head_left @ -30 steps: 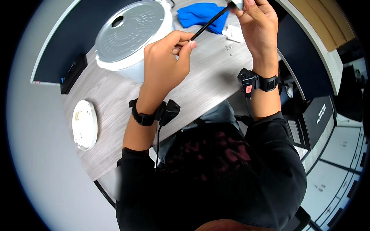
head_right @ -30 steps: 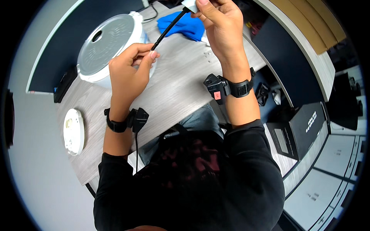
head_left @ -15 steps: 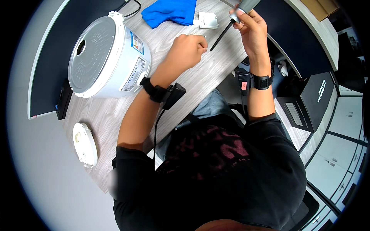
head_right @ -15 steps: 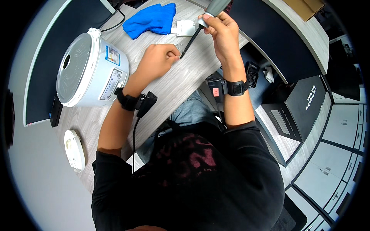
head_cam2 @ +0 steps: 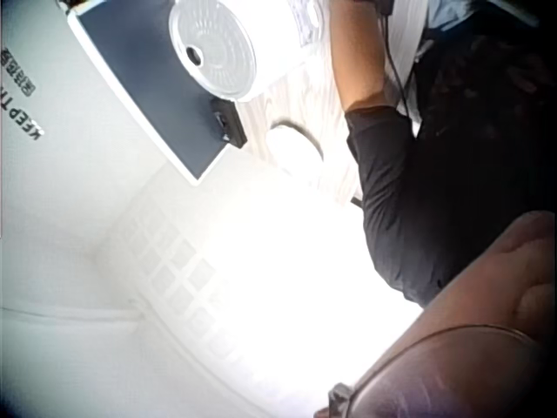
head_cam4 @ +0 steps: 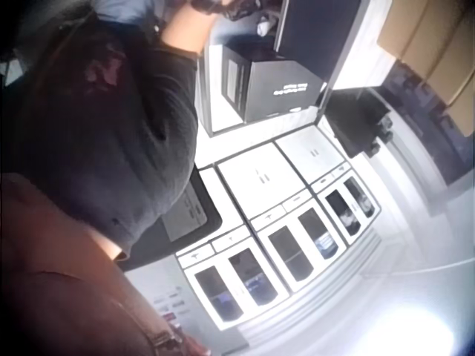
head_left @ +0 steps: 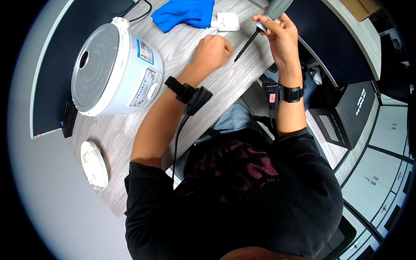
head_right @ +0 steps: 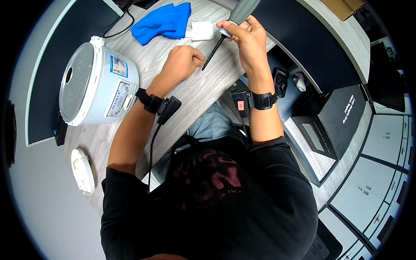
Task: The person uses a screwdriver to remove screws from the lid of a white rice cooker, then removes the lid and wipes the rim with a blue cloth. The person handles the cooker, lid, and screwdriver throughout the sequence.
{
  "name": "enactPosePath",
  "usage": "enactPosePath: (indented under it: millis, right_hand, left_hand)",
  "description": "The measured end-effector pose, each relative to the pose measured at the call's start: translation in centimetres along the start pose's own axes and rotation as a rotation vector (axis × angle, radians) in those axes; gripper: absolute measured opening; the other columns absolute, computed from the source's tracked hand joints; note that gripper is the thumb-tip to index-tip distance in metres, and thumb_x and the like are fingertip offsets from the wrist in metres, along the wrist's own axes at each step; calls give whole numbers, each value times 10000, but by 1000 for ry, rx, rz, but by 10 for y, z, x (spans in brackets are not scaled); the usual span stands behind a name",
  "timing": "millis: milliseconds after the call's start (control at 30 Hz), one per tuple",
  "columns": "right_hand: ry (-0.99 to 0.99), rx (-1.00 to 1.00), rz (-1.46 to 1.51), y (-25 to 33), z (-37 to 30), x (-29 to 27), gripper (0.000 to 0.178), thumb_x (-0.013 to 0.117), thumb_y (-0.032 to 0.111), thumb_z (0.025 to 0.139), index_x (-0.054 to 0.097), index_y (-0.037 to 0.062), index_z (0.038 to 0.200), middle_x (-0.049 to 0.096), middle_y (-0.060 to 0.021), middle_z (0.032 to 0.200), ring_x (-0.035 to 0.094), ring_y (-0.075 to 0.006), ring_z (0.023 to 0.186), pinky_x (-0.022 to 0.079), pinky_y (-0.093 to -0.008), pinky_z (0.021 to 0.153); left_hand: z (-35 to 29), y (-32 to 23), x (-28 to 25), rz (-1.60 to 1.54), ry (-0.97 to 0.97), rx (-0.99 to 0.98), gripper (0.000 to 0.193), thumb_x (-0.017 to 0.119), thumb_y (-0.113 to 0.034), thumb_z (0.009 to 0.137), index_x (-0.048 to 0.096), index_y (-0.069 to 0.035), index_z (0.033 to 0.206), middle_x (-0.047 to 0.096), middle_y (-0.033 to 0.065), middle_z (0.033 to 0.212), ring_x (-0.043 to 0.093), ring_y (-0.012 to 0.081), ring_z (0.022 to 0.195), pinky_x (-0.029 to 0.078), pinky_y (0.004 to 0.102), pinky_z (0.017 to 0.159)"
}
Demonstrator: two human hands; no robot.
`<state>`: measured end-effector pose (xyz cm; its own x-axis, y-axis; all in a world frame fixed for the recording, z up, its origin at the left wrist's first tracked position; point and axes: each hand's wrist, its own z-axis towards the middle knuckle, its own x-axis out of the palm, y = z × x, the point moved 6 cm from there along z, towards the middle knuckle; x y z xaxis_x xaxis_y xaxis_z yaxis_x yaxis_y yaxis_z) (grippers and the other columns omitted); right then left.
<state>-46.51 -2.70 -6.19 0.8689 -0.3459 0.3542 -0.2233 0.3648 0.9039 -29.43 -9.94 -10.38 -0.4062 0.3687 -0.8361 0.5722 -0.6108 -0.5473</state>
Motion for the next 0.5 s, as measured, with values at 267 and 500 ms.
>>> enactPosePath:
  millis: [267, 500]
  right_hand:
    - [-6, -9, -9, 1, -3, -2, 280, 709, 84, 877, 597, 25, 1127, 758, -112, 937, 674, -93, 821, 500, -242, 706]
    - [10, -24, -20, 3, -2, 4, 304, 708, 80, 874, 597, 11, 1148, 760, -111, 924, 653, -86, 789, 491, -247, 695]
  left_hand:
    - [2, -5, -1, 25, -10, 16, 163, 711, -113, 806, 780, -36, 932, 730, 190, 877, 713, 340, 809, 557, 403, 788]
    - [-6, -10, -6, 69, -40, 86, 186, 679, -74, 818, 769, -24, 973, 720, 204, 948, 699, 354, 840, 547, 417, 802]
